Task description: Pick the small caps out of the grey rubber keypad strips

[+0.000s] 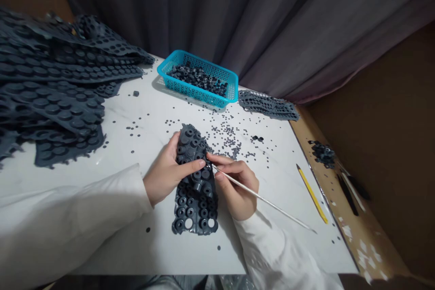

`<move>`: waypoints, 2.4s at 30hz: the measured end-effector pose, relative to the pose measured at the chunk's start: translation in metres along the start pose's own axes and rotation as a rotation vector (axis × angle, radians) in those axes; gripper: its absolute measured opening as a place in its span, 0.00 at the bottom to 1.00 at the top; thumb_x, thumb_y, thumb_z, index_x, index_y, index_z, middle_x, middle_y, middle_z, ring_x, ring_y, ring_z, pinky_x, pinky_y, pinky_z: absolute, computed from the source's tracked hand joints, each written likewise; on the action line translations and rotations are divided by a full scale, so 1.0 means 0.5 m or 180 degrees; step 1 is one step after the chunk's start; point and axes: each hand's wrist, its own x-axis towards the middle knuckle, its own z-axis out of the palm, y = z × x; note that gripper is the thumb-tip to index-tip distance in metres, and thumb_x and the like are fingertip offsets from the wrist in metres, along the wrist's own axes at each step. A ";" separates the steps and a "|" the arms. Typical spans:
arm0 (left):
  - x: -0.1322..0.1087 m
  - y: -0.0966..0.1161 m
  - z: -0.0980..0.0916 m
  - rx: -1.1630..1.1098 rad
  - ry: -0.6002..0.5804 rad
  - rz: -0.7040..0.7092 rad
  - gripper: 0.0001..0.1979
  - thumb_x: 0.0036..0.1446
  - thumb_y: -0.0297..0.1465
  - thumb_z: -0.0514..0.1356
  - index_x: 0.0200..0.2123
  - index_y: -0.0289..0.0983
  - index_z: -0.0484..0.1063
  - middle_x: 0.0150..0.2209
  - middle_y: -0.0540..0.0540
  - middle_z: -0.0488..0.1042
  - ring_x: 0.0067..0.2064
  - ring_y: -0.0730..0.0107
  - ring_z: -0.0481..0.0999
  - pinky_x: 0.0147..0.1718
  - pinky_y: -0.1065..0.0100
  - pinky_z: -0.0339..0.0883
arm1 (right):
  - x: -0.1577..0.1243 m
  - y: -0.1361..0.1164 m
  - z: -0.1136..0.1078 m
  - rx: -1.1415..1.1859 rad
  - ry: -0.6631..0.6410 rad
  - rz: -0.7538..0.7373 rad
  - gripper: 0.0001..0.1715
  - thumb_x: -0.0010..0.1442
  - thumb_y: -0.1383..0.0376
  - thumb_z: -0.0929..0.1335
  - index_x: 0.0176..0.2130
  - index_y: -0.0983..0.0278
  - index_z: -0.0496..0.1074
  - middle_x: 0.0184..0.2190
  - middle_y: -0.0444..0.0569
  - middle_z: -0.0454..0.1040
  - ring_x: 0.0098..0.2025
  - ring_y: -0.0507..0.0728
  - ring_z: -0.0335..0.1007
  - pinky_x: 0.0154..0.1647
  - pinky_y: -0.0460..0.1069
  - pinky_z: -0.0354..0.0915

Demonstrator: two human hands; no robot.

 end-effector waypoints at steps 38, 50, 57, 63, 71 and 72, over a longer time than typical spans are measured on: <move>-0.003 -0.006 -0.002 0.0093 0.0180 -0.0013 0.28 0.47 0.32 0.71 0.51 0.42 0.66 0.44 0.49 0.75 0.46 0.62 0.75 0.45 0.67 0.69 | -0.008 0.020 0.003 -0.0111 0.0106 0.0163 0.05 0.62 0.63 0.69 0.36 0.60 0.68 0.44 0.54 0.81 0.47 0.59 0.79 0.45 0.57 0.76; -0.001 -0.005 -0.002 0.0115 0.0179 -0.0002 0.26 0.48 0.31 0.70 0.50 0.42 0.66 0.42 0.50 0.75 0.45 0.64 0.75 0.45 0.68 0.68 | -0.002 0.010 0.002 -0.0104 -0.0042 0.0154 0.04 0.61 0.66 0.70 0.35 0.60 0.69 0.45 0.53 0.81 0.48 0.59 0.78 0.46 0.55 0.75; -0.002 -0.004 -0.001 0.0160 0.0187 -0.0014 0.27 0.48 0.32 0.70 0.50 0.41 0.66 0.44 0.47 0.75 0.49 0.59 0.74 0.48 0.64 0.67 | -0.003 0.008 -0.002 -0.0499 -0.0175 -0.0193 0.05 0.61 0.70 0.69 0.37 0.60 0.69 0.46 0.53 0.80 0.46 0.58 0.79 0.44 0.54 0.76; -0.001 -0.007 -0.003 0.0185 0.0141 -0.0004 0.27 0.48 0.32 0.70 0.51 0.42 0.66 0.45 0.49 0.75 0.49 0.61 0.74 0.48 0.66 0.68 | -0.001 0.003 -0.003 -0.0877 -0.0266 -0.0538 0.05 0.62 0.71 0.67 0.38 0.60 0.69 0.45 0.55 0.80 0.46 0.58 0.79 0.41 0.53 0.78; -0.002 -0.010 -0.003 0.0214 0.0104 0.0014 0.27 0.49 0.33 0.70 0.51 0.42 0.66 0.45 0.48 0.76 0.49 0.62 0.75 0.47 0.67 0.68 | -0.004 0.006 0.002 -0.0821 -0.0082 -0.0480 0.08 0.61 0.73 0.67 0.38 0.61 0.69 0.45 0.55 0.80 0.47 0.57 0.79 0.42 0.51 0.76; -0.001 -0.011 -0.003 0.0213 0.0103 0.0015 0.26 0.49 0.33 0.70 0.51 0.42 0.66 0.45 0.49 0.76 0.49 0.62 0.75 0.47 0.67 0.68 | -0.005 0.009 0.002 -0.0733 -0.0046 -0.0401 0.07 0.61 0.73 0.68 0.38 0.61 0.69 0.45 0.55 0.80 0.46 0.57 0.79 0.43 0.52 0.76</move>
